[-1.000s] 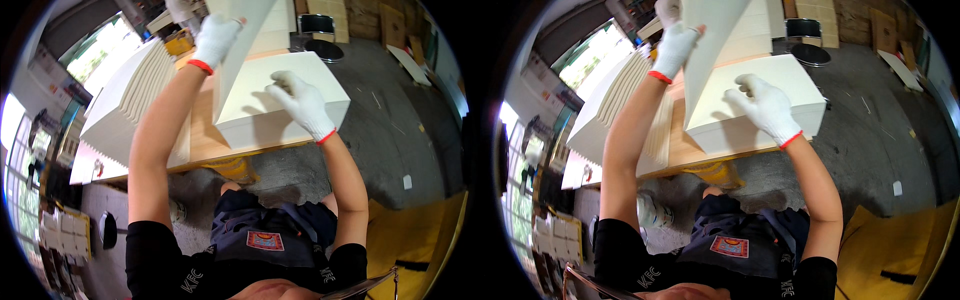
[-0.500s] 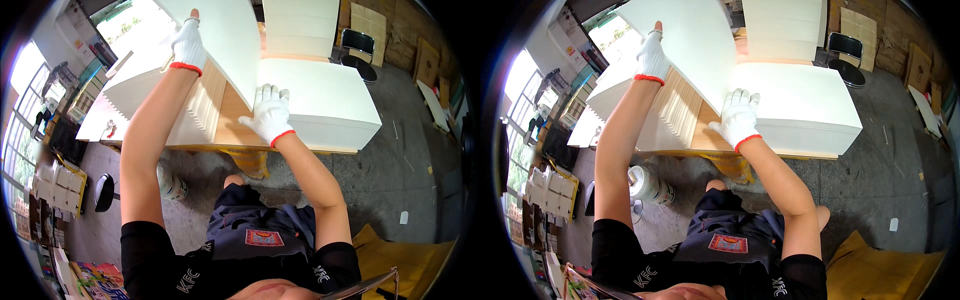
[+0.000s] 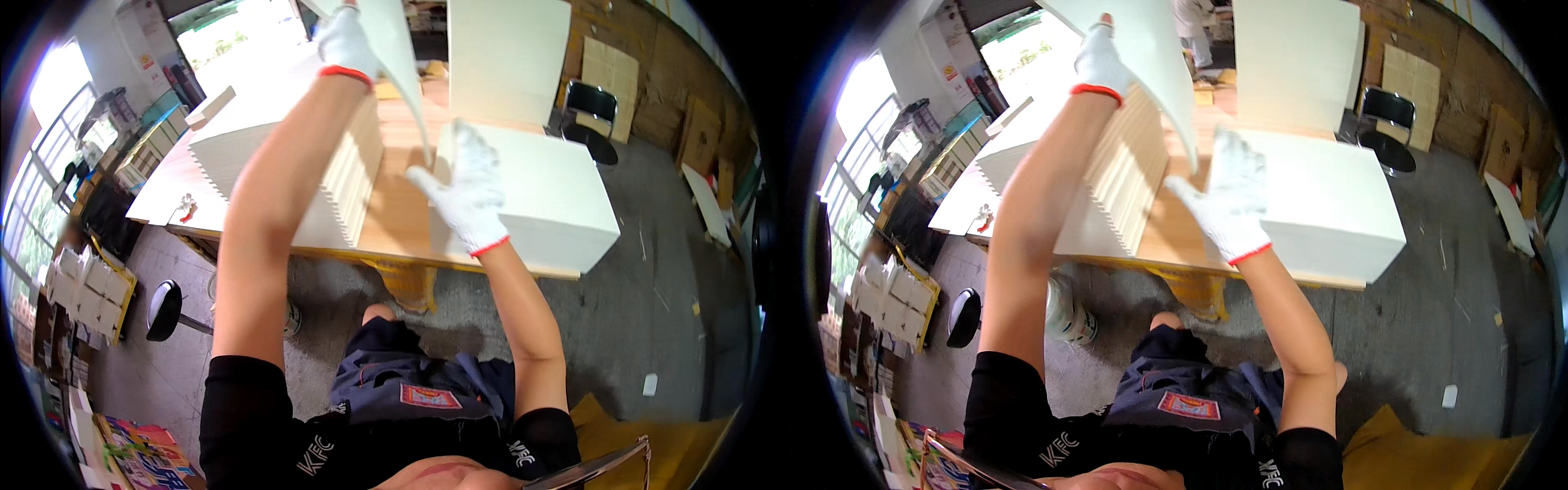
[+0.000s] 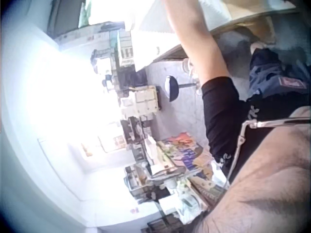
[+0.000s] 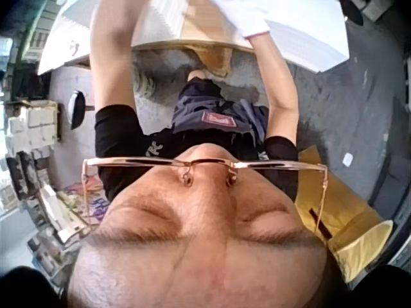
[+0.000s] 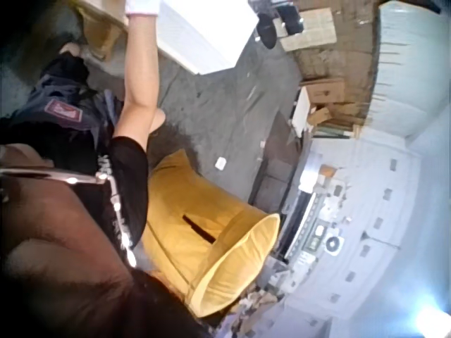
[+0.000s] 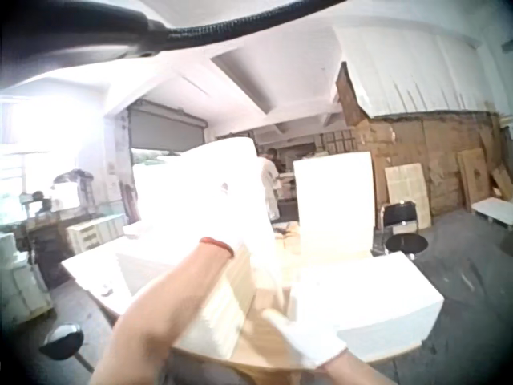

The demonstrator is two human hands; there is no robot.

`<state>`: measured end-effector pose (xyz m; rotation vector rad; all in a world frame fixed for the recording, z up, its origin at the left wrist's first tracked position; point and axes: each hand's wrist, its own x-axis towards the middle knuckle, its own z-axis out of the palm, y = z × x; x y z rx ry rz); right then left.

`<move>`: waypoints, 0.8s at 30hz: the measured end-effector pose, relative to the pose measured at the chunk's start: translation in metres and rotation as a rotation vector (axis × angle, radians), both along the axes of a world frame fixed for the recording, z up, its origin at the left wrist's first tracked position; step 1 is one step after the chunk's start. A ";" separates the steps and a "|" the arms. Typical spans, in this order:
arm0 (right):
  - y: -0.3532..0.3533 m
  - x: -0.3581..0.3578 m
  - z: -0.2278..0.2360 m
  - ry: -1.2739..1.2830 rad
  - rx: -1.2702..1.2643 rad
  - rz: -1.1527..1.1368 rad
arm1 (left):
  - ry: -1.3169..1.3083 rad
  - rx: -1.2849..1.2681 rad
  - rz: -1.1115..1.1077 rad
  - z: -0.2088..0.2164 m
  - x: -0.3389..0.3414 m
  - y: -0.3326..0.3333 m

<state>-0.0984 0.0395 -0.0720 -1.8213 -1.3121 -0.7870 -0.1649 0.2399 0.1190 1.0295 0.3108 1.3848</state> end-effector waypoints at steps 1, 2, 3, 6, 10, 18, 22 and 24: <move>-0.012 0.002 0.024 0.077 0.027 0.112 | -0.048 -0.026 -0.013 -0.003 0.011 -0.012; -0.025 0.003 0.049 0.155 0.049 0.229 | -0.104 -0.034 -0.012 -0.006 0.021 -0.024; -0.033 0.001 0.067 0.224 0.072 0.358 | -0.129 0.051 0.061 -0.007 0.025 -0.028; -0.043 0.031 0.073 0.116 0.049 0.301 | -0.371 -0.092 -0.111 0.006 0.035 -0.092; -0.064 0.045 0.090 0.138 0.442 0.353 | 0.002 0.765 -0.257 0.020 0.014 -0.121; -0.080 0.045 0.157 0.565 0.555 0.585 | 0.866 1.061 0.451 0.027 -0.150 -0.068; -0.015 0.005 0.192 0.692 0.516 0.662 | 0.674 0.692 0.156 0.038 -0.228 -0.025; 0.027 -0.008 0.197 0.812 0.527 0.731 | 0.395 0.422 0.061 0.029 -0.236 -0.015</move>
